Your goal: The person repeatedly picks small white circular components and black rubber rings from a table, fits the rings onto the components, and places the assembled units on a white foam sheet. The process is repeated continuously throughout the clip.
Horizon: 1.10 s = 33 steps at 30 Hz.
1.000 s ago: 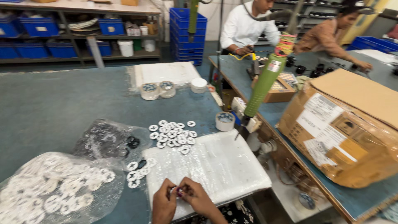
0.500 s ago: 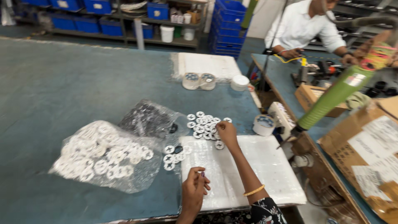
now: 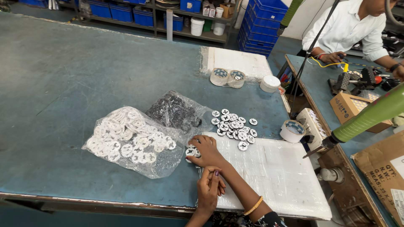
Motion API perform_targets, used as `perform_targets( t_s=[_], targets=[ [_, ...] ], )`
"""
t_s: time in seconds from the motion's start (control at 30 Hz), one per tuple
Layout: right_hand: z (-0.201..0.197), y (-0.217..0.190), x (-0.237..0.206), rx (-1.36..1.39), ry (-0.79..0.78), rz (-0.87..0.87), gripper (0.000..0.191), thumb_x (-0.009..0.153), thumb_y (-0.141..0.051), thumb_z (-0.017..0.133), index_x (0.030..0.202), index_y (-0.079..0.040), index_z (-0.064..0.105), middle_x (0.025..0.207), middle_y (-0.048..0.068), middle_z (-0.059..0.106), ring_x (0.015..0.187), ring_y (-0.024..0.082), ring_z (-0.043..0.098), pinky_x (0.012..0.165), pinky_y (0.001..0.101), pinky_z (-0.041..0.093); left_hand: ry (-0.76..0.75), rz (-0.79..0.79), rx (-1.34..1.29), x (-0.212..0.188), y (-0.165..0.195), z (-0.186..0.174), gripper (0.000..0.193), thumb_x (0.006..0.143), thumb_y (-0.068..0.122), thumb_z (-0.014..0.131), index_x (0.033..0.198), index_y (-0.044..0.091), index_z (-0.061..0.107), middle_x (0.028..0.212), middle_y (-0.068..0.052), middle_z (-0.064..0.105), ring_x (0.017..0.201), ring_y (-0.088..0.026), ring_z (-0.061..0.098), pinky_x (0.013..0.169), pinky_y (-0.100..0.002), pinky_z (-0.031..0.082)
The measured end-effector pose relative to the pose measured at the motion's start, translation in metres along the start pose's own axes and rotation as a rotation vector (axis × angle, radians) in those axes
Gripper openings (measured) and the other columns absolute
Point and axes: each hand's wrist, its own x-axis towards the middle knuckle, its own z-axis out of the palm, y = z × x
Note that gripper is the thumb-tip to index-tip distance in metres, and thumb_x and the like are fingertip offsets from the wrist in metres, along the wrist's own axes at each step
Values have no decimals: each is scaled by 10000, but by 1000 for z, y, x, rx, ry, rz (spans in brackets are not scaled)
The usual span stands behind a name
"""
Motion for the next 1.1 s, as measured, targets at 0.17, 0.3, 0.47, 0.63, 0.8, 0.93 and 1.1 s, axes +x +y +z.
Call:
perform_targets(
  t_s=[0.17, 0.3, 0.47, 0.63, 0.8, 0.93, 1.1],
  targets=[
    [5, 6, -20, 16, -37, 146, 399, 861, -388, 733, 1152, -130, 638, 1217, 88, 563, 1215, 298, 488, 1057, 466, 341, -1, 8, 2, 0, 8, 1, 205, 1054, 178, 502, 1134, 15, 600, 675, -67, 637, 518, -75, 560, 458, -203, 455],
    [-10, 5, -54, 94, 31, 188, 346, 882, -259, 726, 1186, -121, 634, 1195, 99, 560, 1170, 300, 500, 1004, 428, 384, 17, -3, -33, 0, 12, 0, 222, 1057, 208, 487, 1121, 21, 589, 656, -66, 626, 498, -84, 562, 444, -209, 455],
    [-35, -1, -109, 233, 175, 204, 377, 886, -74, 664, 1259, -58, 619, 1293, 142, 568, 1247, 358, 525, 1036, 436, 438, 49, -12, -49, -2, 18, 1, 232, 1056, 201, 485, 1115, 15, 609, 688, -57, 649, 531, -84, 577, 462, -201, 443],
    [-42, 5, -135, 305, 258, 386, 255, 928, -36, 607, 1177, -46, 663, 1257, 133, 652, 1132, 324, 668, 918, 373, 546, 94, -6, 58, -2, 24, 5, 200, 1042, 165, 488, 1114, 14, 598, 767, -59, 656, 596, -86, 612, 492, -203, 471],
    [-40, 13, -137, 242, 270, 455, 193, 913, -110, 687, 1091, -36, 685, 1171, 124, 689, 1052, 307, 698, 903, 368, 552, 93, 23, 108, 0, 22, 7, 184, 1026, 106, 482, 1124, -1, 594, 860, -71, 652, 672, -90, 622, 521, -206, 484],
    [-46, 21, -136, 144, 211, 430, 325, 822, -177, 790, 1086, -21, 686, 1146, 145, 642, 1095, 337, 596, 952, 407, 474, 86, 20, 92, 0, 19, 6, 178, 1026, 100, 488, 1126, -3, 592, 876, -72, 649, 698, -91, 624, 532, -207, 486],
    [-48, 27, -141, 190, 107, 520, 285, 794, -177, 808, 1015, -39, 693, 1139, 109, 632, 1146, 306, 555, 997, 394, 444, 59, 5, 186, -1, 20, 6, 184, 1036, 127, 487, 1125, 13, 601, 864, -64, 653, 701, -84, 632, 535, -203, 493]
  ],
)
